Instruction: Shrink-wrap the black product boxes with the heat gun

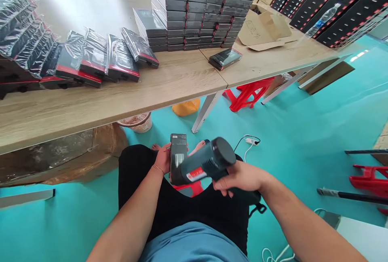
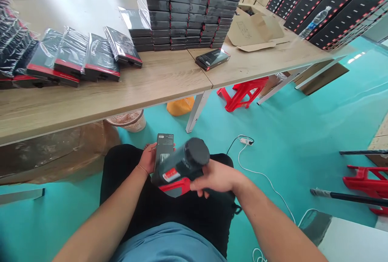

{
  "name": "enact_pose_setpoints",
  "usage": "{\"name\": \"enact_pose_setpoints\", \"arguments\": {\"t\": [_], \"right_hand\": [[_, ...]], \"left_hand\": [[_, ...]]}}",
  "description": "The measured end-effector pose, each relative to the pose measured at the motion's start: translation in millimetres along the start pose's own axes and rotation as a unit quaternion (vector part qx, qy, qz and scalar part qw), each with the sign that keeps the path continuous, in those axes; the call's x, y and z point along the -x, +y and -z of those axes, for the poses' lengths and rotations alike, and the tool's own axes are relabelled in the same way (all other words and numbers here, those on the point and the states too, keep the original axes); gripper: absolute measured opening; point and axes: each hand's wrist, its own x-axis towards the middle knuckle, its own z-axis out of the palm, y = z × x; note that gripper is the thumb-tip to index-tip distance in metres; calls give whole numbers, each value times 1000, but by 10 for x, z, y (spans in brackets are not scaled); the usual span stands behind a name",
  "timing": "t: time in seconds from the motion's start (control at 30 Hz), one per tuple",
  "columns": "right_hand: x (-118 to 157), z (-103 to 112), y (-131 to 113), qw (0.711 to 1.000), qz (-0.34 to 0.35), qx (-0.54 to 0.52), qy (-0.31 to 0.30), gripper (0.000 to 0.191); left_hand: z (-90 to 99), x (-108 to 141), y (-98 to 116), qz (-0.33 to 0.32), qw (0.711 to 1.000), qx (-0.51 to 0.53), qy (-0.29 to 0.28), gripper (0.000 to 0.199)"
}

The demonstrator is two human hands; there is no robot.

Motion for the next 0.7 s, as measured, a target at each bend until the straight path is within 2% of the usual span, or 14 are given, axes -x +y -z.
{"name": "enact_pose_setpoints", "arguments": {"t": [0.03, 0.1, 0.17, 0.23, 0.37, 0.47, 0.57, 0.63, 0.7], "right_hand": [[79, 19, 55, 999, -24, 31, 7, 14], [210, 81, 196, 993, -62, 63, 71, 11], [285, 118, 316, 986, -77, 62, 133, 10], [284, 81, 361, 986, -69, 33, 146, 13], [36, -104, 205, 993, 20, -59, 99, 21], [-182, -92, 40, 978, 76, -56, 187, 17], [-191, 54, 13, 960, 37, -65, 271, 17], [-76, 132, 75, 962, 17, -104, 251, 24], [68, 129, 164, 973, 22, -123, 195, 31]], "left_hand": [[4, 12, 13, -9, 1000, 7, -15, 49], [17, 18, 34, -16, 999, 16, -37, 54], [26, -3, 39, -16, 999, 17, -37, 56], [25, -46, 19, -5, 1000, 4, -17, 54], [18, -130, -77, 35, 996, -47, 62, 35], [56, -167, -112, 44, 993, -63, 89, 29], [148, -219, -50, -12, 987, -11, 158, 33], [227, -278, 23, -73, 967, 64, 236, 32], [296, -349, 82, -108, 946, 129, 277, 33]]}}
